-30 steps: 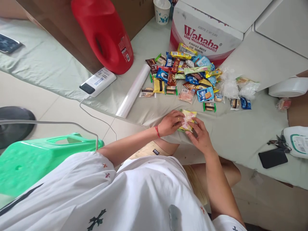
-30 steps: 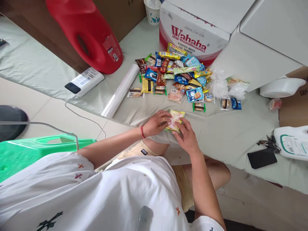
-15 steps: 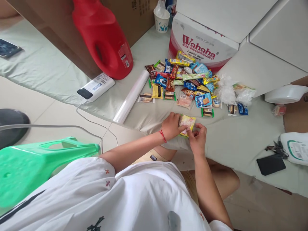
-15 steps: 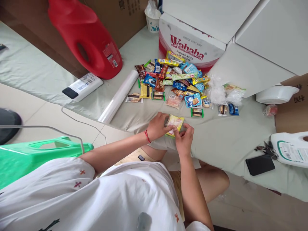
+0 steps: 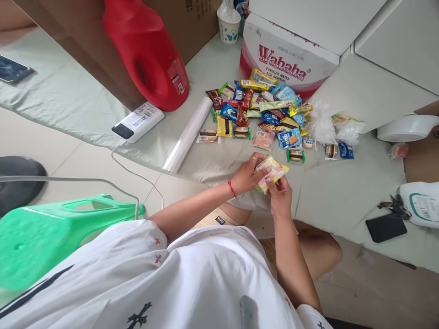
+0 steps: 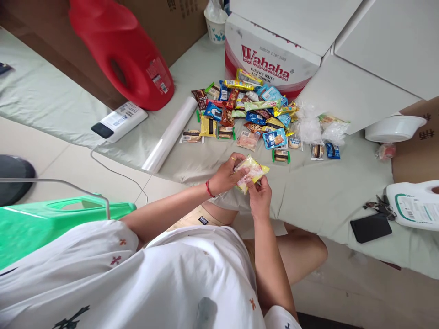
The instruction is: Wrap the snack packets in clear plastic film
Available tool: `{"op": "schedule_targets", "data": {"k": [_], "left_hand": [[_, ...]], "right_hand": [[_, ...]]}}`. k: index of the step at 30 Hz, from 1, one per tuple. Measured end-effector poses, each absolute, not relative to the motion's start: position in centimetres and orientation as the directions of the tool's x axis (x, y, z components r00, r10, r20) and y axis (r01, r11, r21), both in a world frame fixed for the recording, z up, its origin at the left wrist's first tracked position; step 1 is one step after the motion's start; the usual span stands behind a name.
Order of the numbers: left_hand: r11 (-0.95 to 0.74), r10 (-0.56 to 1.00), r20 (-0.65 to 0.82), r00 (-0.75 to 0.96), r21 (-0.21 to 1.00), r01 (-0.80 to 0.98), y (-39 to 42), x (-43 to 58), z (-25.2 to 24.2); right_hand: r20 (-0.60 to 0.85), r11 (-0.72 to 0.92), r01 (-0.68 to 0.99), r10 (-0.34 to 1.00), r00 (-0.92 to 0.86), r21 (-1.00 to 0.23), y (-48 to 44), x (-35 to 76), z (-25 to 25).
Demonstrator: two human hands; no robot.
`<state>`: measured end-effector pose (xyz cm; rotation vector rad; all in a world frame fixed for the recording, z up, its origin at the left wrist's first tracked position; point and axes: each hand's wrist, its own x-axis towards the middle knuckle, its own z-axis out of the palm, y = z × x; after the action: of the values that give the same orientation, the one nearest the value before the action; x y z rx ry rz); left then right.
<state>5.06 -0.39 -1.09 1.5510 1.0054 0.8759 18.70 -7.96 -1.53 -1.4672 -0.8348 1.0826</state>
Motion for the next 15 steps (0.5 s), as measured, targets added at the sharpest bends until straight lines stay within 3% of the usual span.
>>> {"op": "schedule_targets", "data": {"k": [4,11,15], "left_hand": [[-0.112,0.971,0.051,0.235,0.961,0.253,-1.2,5.6,-0.7],[-0.152,0.95,0.082,0.303,0.965,0.216,-2.2,6.1,-0.7],[-0.083,0.944,0.037,0.327,0.988,0.128,-1.7,6.3,-1.5]], "right_hand": [[-0.14,-0.136,-0.034,0.939,0.314,-0.99,-8.8,18.7,-1.5],[-0.013,-0.097,0.191,0.916,0.4,-0.977,-9.1,17.9,-1.8],[-0.125,-0.146,0.017,0.891,0.436,-0.989,-9.6,16.9,-2.5]]}}
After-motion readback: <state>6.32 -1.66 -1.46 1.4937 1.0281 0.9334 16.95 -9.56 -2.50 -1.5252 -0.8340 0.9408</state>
